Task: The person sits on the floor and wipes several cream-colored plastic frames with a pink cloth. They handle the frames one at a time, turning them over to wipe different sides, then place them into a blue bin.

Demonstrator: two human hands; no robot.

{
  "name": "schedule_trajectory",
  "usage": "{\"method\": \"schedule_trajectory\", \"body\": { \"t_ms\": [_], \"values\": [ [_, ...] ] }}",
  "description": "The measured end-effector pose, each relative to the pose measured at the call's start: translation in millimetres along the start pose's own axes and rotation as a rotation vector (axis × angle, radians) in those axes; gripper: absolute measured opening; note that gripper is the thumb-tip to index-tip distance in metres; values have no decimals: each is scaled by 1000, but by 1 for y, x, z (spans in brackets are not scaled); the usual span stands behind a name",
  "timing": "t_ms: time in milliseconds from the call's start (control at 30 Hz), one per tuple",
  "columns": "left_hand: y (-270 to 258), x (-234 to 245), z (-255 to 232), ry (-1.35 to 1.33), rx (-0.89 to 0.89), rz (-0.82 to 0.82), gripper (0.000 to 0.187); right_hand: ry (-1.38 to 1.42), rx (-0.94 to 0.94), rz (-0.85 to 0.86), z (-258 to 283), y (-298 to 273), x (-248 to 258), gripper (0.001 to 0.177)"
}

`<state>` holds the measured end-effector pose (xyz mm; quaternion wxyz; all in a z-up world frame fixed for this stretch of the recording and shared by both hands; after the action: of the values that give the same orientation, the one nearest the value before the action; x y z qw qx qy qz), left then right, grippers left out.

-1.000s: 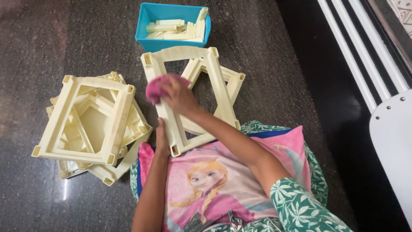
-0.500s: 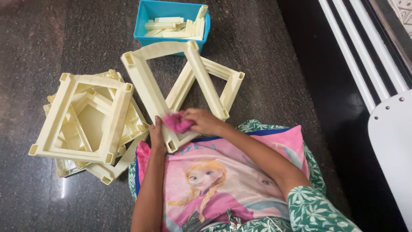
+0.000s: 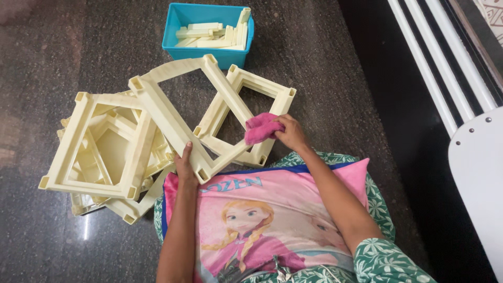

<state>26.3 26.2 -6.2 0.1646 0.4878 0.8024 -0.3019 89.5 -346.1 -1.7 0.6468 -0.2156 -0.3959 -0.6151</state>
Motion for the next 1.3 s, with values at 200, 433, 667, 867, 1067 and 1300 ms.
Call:
{"method": "schedule_trajectory", "body": {
  "t_ms": [200,433,667,867,1067,1300],
  "values": [
    [4,6,9,21,32,44,51,-81,121,273,26,-15,-44,61],
    [10,14,11,79,28,-3,54,-58,190,384,63,-19,-40,54],
    [12,18,13,71,32,-3,56,-8,264,472,118,-44,-54,41],
    [10,16,11,66,52,3,58,-88,265,382,115,-40,-48,72],
    [7,10,10,67,89,15,55,-218,158,327,80,-28,-32,70],
    [2,5,7,106,75,55,47,-173,263,268,90,-32,-39,69]
  ]
}}
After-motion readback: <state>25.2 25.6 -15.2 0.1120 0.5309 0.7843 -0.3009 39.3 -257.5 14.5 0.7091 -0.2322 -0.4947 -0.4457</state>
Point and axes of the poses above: each hand's wrist, its own y-axis towards the middle knuckle, its own x-axis out of the back of the hand, z = x × y, the point moved 2 cm from there along y, towards the middle knuckle, and after that the axes turned 11 degrees about -y, right-handed, at the moved point
